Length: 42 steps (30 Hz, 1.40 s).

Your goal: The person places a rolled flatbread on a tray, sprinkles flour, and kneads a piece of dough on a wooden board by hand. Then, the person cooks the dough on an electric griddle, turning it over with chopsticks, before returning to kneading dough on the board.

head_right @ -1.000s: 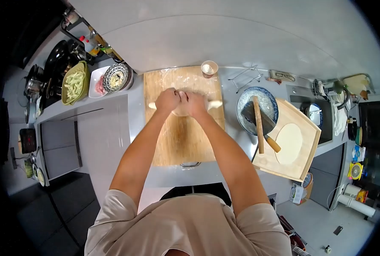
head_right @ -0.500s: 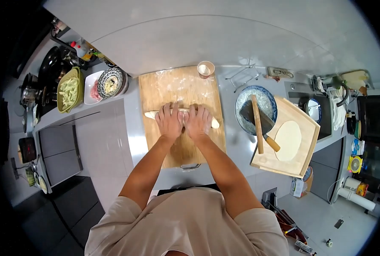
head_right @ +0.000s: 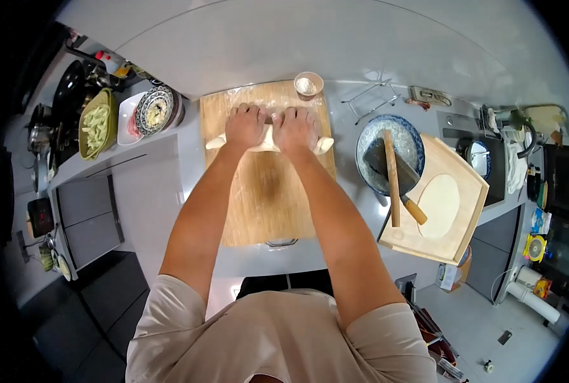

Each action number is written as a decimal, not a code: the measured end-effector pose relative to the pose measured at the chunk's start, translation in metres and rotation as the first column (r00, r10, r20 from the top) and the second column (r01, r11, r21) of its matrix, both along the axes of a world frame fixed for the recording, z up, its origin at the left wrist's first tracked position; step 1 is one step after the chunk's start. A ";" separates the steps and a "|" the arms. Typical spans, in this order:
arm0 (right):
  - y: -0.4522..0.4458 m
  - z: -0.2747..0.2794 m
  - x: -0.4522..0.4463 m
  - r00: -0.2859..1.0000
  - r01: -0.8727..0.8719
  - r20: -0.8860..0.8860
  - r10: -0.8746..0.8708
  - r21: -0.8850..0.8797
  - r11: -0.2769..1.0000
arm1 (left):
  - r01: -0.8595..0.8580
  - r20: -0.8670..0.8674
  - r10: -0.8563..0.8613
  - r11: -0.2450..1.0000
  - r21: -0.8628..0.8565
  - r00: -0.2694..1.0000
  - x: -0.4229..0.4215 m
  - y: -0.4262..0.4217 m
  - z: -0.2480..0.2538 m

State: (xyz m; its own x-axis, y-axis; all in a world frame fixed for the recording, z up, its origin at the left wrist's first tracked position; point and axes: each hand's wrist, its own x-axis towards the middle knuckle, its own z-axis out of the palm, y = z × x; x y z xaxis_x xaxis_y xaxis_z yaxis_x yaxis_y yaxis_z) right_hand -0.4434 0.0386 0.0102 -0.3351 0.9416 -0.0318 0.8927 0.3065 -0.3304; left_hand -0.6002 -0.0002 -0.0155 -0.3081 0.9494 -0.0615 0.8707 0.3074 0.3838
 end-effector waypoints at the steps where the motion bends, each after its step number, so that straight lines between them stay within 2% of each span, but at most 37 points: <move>1: 0.006 -0.004 0.008 0.997 -0.051 -0.067 0.043 -0.123 0.991 | 0.057 0.039 -0.056 0.998 -0.017 0.998 -0.001 -0.006 0.021; 2: 0.014 -0.005 0.018 0.987 -0.113 -0.138 0.082 -0.237 0.965 | 0.042 0.121 -0.017 0.976 -0.211 0.992 -0.005 -0.017 0.045; 3: 0.018 -0.008 0.029 0.970 -0.185 -0.213 0.116 -0.339 0.922 | 0.125 0.157 -0.088 0.961 -0.245 0.984 -0.011 -0.031 0.053; 4: 0.014 0.001 0.041 0.958 -0.165 -0.282 0.046 -0.415 0.895 | 0.210 0.197 -0.159 0.938 -0.277 0.967 -0.024 -0.047 0.053; 5: 0.008 0.009 0.053 0.984 -0.154 -0.136 0.114 -0.336 0.929 | 0.298 0.241 -0.230 0.905 -0.305 0.943 -0.034 -0.061 0.052; 6: -0.004 0.032 0.064 0.987 -0.153 0.019 0.162 -0.254 0.955 | 0.261 0.222 -0.190 0.899 -0.352 0.956 -0.038 -0.072 0.044; 7: -0.015 0.045 0.073 0.965 -0.163 0.177 0.193 -0.172 0.972 | 0.184 0.358 -0.051 0.919 -0.349 0.932 -0.031 -0.085 0.044; 8: -0.023 0.049 0.077 0.972 -0.121 0.182 0.147 -0.146 0.982 | 0.103 0.482 0.086 0.930 -0.353 0.872 -0.025 -0.100 0.043; 9: -0.023 0.046 0.081 0.972 -0.135 0.164 0.167 -0.187 0.973 | 0.026 0.594 0.215 0.929 -0.369 0.775 -0.016 -0.115 0.042; 11: -0.023 0.037 0.088 0.971 -0.161 0.128 0.203 -0.278 0.947 | -0.079 0.682 0.344 0.918 -0.388 0.645 0.007 -0.140 0.029; 13: -0.020 0.041 0.077 0.990 -0.084 0.079 0.120 -0.360 0.929 | -0.126 0.746 0.372 0.922 -0.366 0.552 0.035 -0.163 0.030; 14: -0.023 0.042 0.071 0.995 -0.048 0.059 0.078 -0.402 0.914 | -0.122 0.751 0.367 0.924 -0.362 0.550 0.050 -0.177 0.029; 17: -0.053 0.064 0.055 0.994 -0.104 -0.074 0.086 -0.307 0.946 | -0.102 0.702 0.356 0.920 -0.378 0.616 0.063 -0.196 0.036; 18: -0.077 0.072 0.050 0.988 -0.112 -0.127 0.085 -0.218 0.970 | -0.095 0.675 0.353 0.917 -0.388 0.649 0.063 -0.199 0.031; 19: -0.108 0.077 0.049 0.979 -0.115 -0.180 0.091 -0.127 0.985 | -0.152 0.633 0.370 0.916 -0.372 0.681 0.059 -0.200 0.019; 21: -0.160 0.019 0.053 0.933 -0.212 -0.222 0.282 0.293 0.932 | -0.268 0.542 0.415 0.905 -0.332 0.731 0.044 -0.204 -0.005; 22: -0.186 -0.009 0.057 0.920 -0.287 -0.200 0.336 0.240 0.927 | -0.316 0.487 0.361 0.932 -0.176 0.795 0.048 -0.207 0.027; 23: -0.204 -0.024 0.062 0.904 -0.356 -0.180 0.387 0.184 0.916 | -0.331 0.520 0.336 0.938 -0.106 0.785 0.048 -0.208 0.028; 25: -0.217 -0.015 0.071 0.870 -0.327 -0.289 0.400 0.270 0.906 | -0.360 0.577 0.273 0.932 0.038 0.769 0.046 -0.202 0.029; 26: -0.217 -0.009 0.074 0.847 -0.307 -0.342 0.407 0.310 0.900 | -0.373 0.546 0.257 0.921 0.111 0.797 0.048 -0.197 0.029; 29: -0.197 0.018 0.081 0.707 -0.498 -0.423 0.567 0.272 0.824 | -0.373 0.481 0.205 0.883 0.284 0.852 0.068 -0.177 0.019; 31: -0.176 0.011 0.090 0.696 -0.595 -0.427 0.578 0.108 0.796 | -0.357 0.481 0.154 0.859 0.367 0.863 0.082 -0.158 0.017; 32: -0.169 0.005 0.092 0.689 -0.637 -0.432 0.582 0.023 0.770 | -0.316 0.566 0.063 0.878 0.361 0.822 0.085 -0.153 0.016; 34: -0.171 0.008 0.080 0.812 -0.253 -0.560 0.165 -0.083 0.964 | -0.280 0.511 0.073 0.898 0.340 0.856 0.088 -0.156 0.022; 35: -0.172 0.009 0.069 0.799 -0.045 -0.599 -0.058 -0.156 0.987 | -0.263 0.481 0.079 0.907 0.329 0.873 0.088 -0.157 0.025; 36: -0.167 0.003 0.055 0.832 0.010 -0.551 -0.064 -0.101 0.995 | -0.233 0.391 0.065 0.887 0.398 0.918 0.089 -0.157 0.015; 38: -0.150 -0.013 0.027 0.887 0.113 -0.453 -0.091 0.023 0.993 | -0.217 0.263 0.109 0.876 0.430 0.959 0.089 -0.154 0.013; 39: -0.144 -0.015 0.022 0.902 0.111 -0.423 -0.082 0.044 0.993 | -0.207 0.196 0.130 0.872 0.444 0.972 0.089 -0.150 0.010; 42: -0.128 -0.020 0.008 0.945 0.112 -0.315 -0.084 0.071 0.991 | -0.226 0.150 0.182 0.898 0.377 0.972 0.079 -0.131 0.005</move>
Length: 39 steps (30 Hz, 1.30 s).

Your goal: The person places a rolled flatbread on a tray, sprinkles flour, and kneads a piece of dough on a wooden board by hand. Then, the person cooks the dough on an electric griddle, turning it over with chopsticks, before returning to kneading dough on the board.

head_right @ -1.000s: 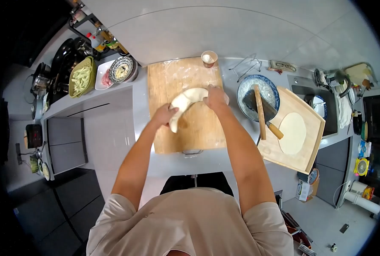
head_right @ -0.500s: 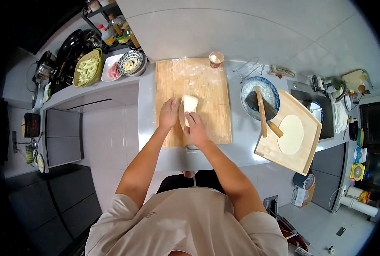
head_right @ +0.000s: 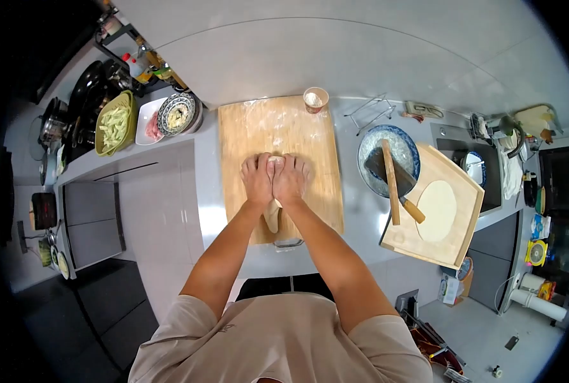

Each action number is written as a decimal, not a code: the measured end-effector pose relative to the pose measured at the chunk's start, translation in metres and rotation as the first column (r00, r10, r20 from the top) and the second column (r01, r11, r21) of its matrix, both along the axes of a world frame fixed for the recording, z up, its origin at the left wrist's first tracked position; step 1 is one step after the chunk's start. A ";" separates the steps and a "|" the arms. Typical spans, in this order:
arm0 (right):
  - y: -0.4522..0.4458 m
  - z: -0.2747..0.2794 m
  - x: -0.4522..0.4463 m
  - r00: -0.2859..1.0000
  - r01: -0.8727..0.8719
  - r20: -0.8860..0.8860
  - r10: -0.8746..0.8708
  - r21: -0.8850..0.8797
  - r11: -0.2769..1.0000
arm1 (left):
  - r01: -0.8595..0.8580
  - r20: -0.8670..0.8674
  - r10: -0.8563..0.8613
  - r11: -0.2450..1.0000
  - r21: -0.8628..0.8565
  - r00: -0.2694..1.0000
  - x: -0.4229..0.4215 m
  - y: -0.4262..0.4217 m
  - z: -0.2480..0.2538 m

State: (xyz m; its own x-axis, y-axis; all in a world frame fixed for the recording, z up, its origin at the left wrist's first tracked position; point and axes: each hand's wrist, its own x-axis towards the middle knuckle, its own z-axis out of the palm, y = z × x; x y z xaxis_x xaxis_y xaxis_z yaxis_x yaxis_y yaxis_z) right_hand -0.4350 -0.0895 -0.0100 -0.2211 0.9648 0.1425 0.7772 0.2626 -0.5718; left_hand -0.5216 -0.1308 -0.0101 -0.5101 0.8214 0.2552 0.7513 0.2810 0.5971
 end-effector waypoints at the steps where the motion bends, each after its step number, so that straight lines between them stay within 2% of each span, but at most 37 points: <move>1: 0.008 0.004 -0.004 0.999 0.009 0.049 -0.008 -0.012 1.000 | -0.011 -0.019 0.010 0.999 -0.043 1.000 -0.003 0.007 -0.002; 8: 0.066 0.018 -0.047 0.982 0.027 0.187 -0.020 -0.035 0.999 | -0.089 -0.074 0.082 0.991 -0.099 0.994 -0.044 0.063 -0.016; 11: 0.087 0.021 -0.058 0.985 -0.045 0.164 0.048 -0.022 0.999 | -0.111 -0.039 0.104 0.968 -0.225 0.994 -0.055 0.078 -0.008; 15: 0.087 0.016 -0.054 0.984 -0.133 0.102 0.148 -0.142 0.981 | -0.057 -0.065 0.046 0.982 -0.181 0.997 -0.068 0.077 -0.031; 16: 0.091 -0.024 -0.053 0.983 -0.175 0.042 0.178 -0.062 0.983 | 0.035 0.364 0.018 0.990 -0.139 0.931 -0.084 0.080 -0.045; 17: 0.082 -0.008 -0.044 0.975 -0.170 -0.170 0.140 -0.180 0.969 | 0.005 0.600 0.084 0.989 -0.145 0.795 -0.083 0.072 -0.028; 19: 0.053 0.031 -0.021 0.838 -0.234 -0.545 -0.019 -0.393 0.889 | -0.039 0.918 0.176 0.984 -0.174 0.355 -0.081 0.054 0.014; 20: 0.039 0.016 -0.017 0.686 -0.268 -0.717 -0.124 -0.408 0.873 | -0.051 0.839 0.168 0.985 -0.166 0.517 -0.078 0.045 0.024; 21: 0.026 0.023 -0.011 0.742 -0.219 -0.666 -0.078 -0.351 0.910 | -0.049 0.796 0.177 0.982 -0.182 0.578 -0.064 0.036 0.033; 23: -0.007 0.038 0.004 0.845 -0.128 -0.535 -0.015 -0.230 0.965 | 0.079 0.778 -0.030 0.997 -0.024 0.628 -0.038 0.013 -0.004; 26: -0.039 0.022 0.014 0.943 -0.086 -0.305 0.132 0.158 0.984 | 0.107 0.509 -0.155 0.987 0.122 0.847 -0.011 -0.034 0.003; 29: -0.066 0.010 0.027 0.975 -0.205 -0.055 0.214 0.142 0.969 | 0.173 0.174 -0.217 0.956 0.236 0.961 0.000 -0.057 0.016; 30: -0.066 0.009 0.031 0.976 -0.200 -0.067 0.207 0.094 0.975 | 0.179 0.137 -0.215 0.956 0.234 0.967 0.001 -0.055 0.013; 33: -0.048 0.007 0.026 0.984 -0.169 -0.025 0.174 0.135 0.976 | 0.122 0.087 -0.135 0.983 0.137 0.987 0.003 -0.039 0.005; 36: -0.021 0.013 0.016 0.982 -0.168 0.083 0.167 0.012 0.986 | 0.096 0.010 -0.097 0.995 0.028 0.995 -0.007 -0.016 0.002; 39: 0.008 0.014 -0.001 0.979 -0.141 0.149 0.142 -0.017 0.990 | 0.061 -0.060 -0.062 0.998 -0.022 0.996 -0.020 0.014 -0.001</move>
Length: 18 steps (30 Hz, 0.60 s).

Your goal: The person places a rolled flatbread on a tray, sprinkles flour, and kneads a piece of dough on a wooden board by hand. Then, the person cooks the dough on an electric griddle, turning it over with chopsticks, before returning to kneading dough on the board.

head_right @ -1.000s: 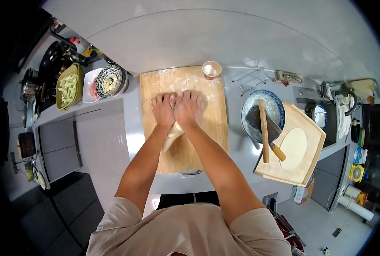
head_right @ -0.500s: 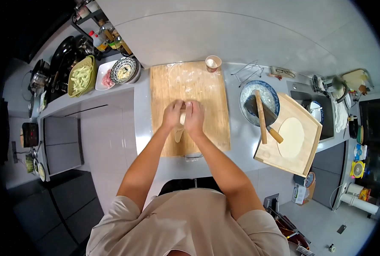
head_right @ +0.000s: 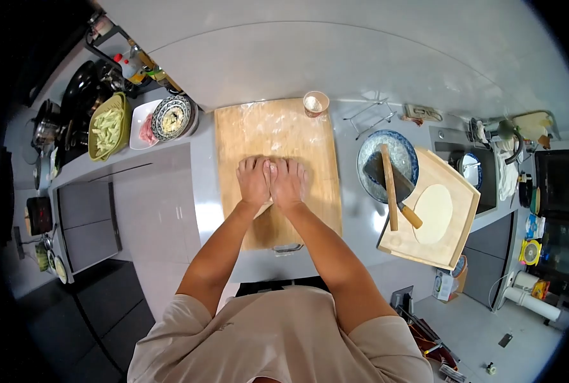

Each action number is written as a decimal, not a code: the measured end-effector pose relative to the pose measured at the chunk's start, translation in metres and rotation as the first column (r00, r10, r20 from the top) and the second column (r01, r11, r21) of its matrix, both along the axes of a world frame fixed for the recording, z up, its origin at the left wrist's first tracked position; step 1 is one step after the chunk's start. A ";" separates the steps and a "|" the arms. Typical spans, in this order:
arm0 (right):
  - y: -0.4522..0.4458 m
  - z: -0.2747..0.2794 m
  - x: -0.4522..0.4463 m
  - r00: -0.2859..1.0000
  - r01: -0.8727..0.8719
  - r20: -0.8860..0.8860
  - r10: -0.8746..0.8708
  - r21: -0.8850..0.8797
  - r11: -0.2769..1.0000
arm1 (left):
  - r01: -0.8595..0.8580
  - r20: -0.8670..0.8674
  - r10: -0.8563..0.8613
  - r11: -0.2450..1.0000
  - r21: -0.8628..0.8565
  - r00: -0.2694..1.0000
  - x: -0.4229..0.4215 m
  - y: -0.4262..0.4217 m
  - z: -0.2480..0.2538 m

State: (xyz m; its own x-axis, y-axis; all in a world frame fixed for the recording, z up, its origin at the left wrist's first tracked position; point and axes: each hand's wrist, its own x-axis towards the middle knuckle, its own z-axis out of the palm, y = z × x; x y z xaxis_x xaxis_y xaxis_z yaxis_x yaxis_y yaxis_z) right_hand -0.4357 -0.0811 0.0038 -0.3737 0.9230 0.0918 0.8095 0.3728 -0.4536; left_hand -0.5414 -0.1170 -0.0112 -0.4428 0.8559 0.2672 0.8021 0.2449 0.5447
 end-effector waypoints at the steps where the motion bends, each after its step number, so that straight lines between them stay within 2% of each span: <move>1: 0.010 -0.001 -0.004 1.000 0.003 0.005 -0.004 0.006 1.000 | -0.009 -0.001 0.009 1.000 -0.011 1.000 -0.004 0.010 0.000; 5: 0.048 -0.002 -0.024 1.000 0.007 0.025 -0.009 0.078 0.997 | -0.071 -0.017 0.070 0.997 -0.034 0.997 -0.020 0.046 -0.005; 7: 0.068 -0.007 -0.035 1.000 0.005 0.016 -0.009 0.211 0.977 | -0.109 -0.025 0.108 0.993 -0.048 0.994 -0.030 0.062 -0.009; 10: 0.085 -0.011 -0.044 1.000 -0.007 0.020 0.005 0.139 0.990 | -0.146 -0.037 0.143 0.983 -0.115 0.989 -0.037 0.073 -0.010; 11: 0.082 -0.005 -0.042 0.999 -0.004 0.036 -0.002 0.163 0.987 | -0.163 -0.039 0.159 0.976 -0.141 0.987 -0.036 0.071 -0.006; 12: 0.079 -0.009 -0.039 1.000 -0.019 -0.001 0.019 0.123 0.992 | -0.122 0.126 0.149 0.973 -0.197 0.981 -0.037 0.068 -0.006; 14: 0.070 -0.019 -0.035 0.995 -0.053 -0.078 0.057 0.045 0.998 | -0.011 0.442 0.142 0.959 -0.284 0.886 -0.041 0.059 -0.008; 17: 0.045 0.022 -0.007 0.916 -0.161 -0.391 0.092 -0.146 0.976 | -0.044 0.661 0.178 0.976 -0.214 0.729 -0.029 0.022 0.047; 18: 0.040 0.035 0.001 0.907 -0.208 -0.407 0.110 -0.205 0.956 | -0.014 0.625 0.161 0.972 -0.233 0.764 -0.025 0.011 0.049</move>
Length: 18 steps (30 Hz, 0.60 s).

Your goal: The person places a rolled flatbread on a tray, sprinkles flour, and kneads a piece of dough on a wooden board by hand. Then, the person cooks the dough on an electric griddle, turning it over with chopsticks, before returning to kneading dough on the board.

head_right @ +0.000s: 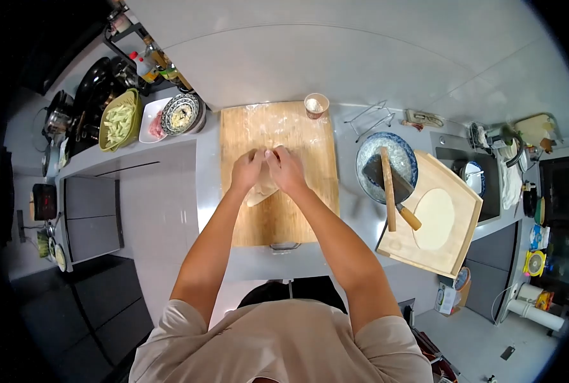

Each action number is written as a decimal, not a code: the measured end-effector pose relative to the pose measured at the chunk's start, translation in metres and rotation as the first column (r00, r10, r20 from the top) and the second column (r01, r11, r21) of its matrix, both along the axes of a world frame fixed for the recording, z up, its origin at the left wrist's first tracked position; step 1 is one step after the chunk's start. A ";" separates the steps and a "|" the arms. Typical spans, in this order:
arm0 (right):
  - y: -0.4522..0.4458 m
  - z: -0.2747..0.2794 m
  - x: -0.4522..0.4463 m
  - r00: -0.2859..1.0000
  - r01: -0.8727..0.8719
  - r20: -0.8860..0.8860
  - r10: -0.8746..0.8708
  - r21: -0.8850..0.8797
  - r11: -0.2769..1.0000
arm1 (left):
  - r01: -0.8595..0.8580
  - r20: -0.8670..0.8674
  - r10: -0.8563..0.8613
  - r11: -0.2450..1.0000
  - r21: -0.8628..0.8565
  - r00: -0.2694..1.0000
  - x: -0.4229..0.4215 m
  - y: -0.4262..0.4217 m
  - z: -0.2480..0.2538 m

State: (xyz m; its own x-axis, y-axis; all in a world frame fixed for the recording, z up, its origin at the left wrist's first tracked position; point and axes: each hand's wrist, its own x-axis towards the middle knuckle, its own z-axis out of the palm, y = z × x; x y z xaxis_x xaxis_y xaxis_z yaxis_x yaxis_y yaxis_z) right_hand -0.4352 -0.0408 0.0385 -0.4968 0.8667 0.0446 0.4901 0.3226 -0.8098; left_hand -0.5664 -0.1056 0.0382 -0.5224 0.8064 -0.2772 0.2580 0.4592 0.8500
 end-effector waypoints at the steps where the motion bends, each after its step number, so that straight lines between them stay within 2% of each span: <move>1: -0.005 0.009 0.008 0.999 -0.048 -0.009 0.047 -0.066 0.997 | 0.039 -0.040 -0.040 0.999 -0.025 0.998 0.004 -0.011 -0.001; 2: -0.007 0.018 0.015 0.995 -0.098 -0.020 0.096 -0.131 0.986 | 0.075 -0.078 -0.079 0.996 -0.052 0.994 0.008 -0.022 -0.002; 3: -0.006 0.022 0.021 0.984 -0.176 -0.039 0.173 -0.118 0.977 | 0.082 -0.072 -0.082 0.997 0.005 0.994 0.015 -0.034 -0.001; 5: 0.004 0.015 0.024 0.994 -0.093 -0.052 0.092 -0.016 0.996 | 0.094 -0.058 -0.088 0.989 0.114 0.994 0.029 -0.055 -0.001; 6: 0.012 0.009 0.026 0.997 -0.049 -0.061 0.050 0.030 0.998 | 0.096 -0.111 -0.081 0.985 0.143 0.991 0.033 -0.059 -0.003; 7: 0.027 0.008 0.026 0.997 0.051 -0.066 -0.041 0.150 0.987 | 0.101 -0.163 -0.073 0.980 0.169 0.984 0.036 -0.062 -0.005; 8: 0.045 0.008 0.028 0.997 0.076 -0.031 -0.070 0.263 0.962 | 0.105 -0.216 -0.061 0.975 0.198 0.975 0.039 -0.063 -0.008; 9: 0.061 0.011 0.030 0.995 0.093 0.001 -0.101 0.374 0.923 | 0.069 -0.179 -0.033 0.978 0.198 0.983 0.041 -0.061 -0.008; 11: 0.085 0.021 0.033 0.975 0.097 0.150 -0.164 0.381 0.920 | 0.001 -0.109 0.021 0.981 0.194 0.994 0.042 -0.057 -0.007; 15: 0.121 0.033 0.024 0.905 0.116 0.361 -0.226 0.301 0.947 | 0.009 -0.104 0.006 0.990 0.140 0.995 0.037 -0.052 -0.009; 18: 0.133 0.041 0.020 0.907 0.182 0.319 -0.277 0.296 0.938 | 0.032 -0.078 -0.024 0.994 0.108 0.997 0.036 -0.051 -0.007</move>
